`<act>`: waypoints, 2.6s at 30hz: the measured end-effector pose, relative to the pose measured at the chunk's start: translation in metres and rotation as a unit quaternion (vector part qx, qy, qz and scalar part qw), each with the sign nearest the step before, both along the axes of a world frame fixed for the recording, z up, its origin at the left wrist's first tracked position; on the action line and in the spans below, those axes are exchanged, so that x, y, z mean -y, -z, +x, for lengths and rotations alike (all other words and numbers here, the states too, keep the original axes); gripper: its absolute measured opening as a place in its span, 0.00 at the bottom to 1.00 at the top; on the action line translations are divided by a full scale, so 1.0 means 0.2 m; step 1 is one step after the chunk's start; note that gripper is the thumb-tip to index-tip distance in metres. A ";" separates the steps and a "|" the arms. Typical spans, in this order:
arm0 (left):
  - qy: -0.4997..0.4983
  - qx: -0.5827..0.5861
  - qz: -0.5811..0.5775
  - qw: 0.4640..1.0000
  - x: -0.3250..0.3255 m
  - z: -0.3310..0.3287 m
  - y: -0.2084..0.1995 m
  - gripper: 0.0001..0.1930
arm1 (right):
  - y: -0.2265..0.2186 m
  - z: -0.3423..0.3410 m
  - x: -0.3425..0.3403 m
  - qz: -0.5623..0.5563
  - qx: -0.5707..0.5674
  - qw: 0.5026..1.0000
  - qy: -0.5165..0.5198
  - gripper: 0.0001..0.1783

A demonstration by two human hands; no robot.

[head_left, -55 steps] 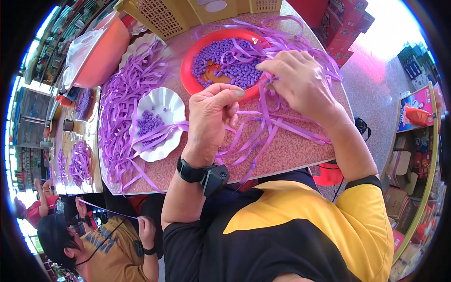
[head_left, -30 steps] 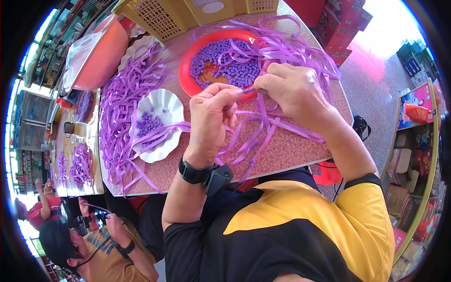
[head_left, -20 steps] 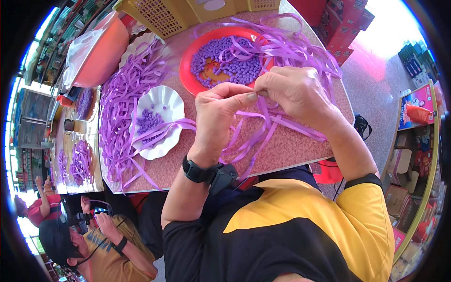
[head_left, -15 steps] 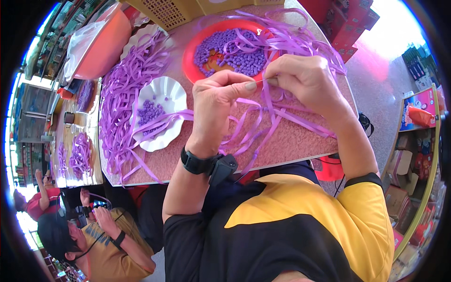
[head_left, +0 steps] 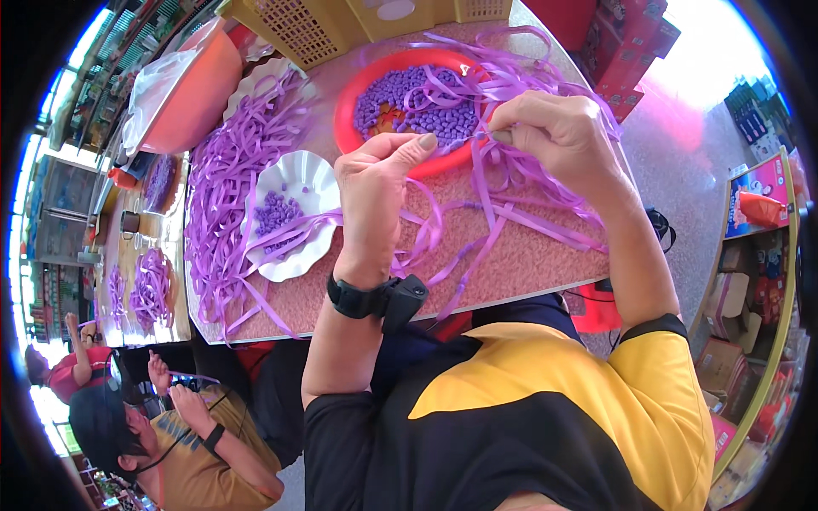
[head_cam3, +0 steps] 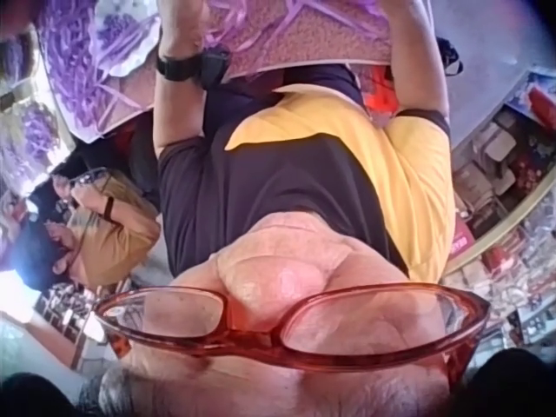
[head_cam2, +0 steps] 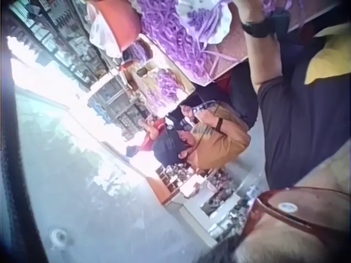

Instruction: Assembling small purple plastic components and beads into a final product at a workbench.

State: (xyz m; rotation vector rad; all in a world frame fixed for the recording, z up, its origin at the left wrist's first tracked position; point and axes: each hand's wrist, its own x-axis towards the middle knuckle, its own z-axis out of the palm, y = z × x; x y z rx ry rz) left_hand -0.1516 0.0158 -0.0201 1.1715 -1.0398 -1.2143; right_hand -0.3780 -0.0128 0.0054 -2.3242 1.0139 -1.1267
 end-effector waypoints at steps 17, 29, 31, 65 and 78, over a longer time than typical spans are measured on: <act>0.055 0.049 -0.175 0.982 -0.05 -0.15 0.06 0.20 | 0.02 0.03 -0.02 -0.117 -0.052 0.992 -0.017 0.07; 0.006 0.074 -0.178 0.981 -0.06 -0.14 0.06 0.05 | 0.02 0.04 -0.03 -0.131 -0.055 0.990 -0.018 0.06; 0.001 0.066 -0.171 0.983 -0.07 -0.13 0.05 0.04 | 0.01 0.02 -0.02 -0.112 -0.039 0.993 -0.010 0.07; 0.014 0.439 -0.244 0.864 -0.32 0.06 0.08 0.04 | 0.14 -0.08 0.20 0.109 0.276 0.949 0.102 0.07; -0.073 0.603 -0.154 0.779 -0.09 0.36 0.06 0.08 | 0.14 -0.04 0.15 0.112 0.223 0.967 0.047 0.06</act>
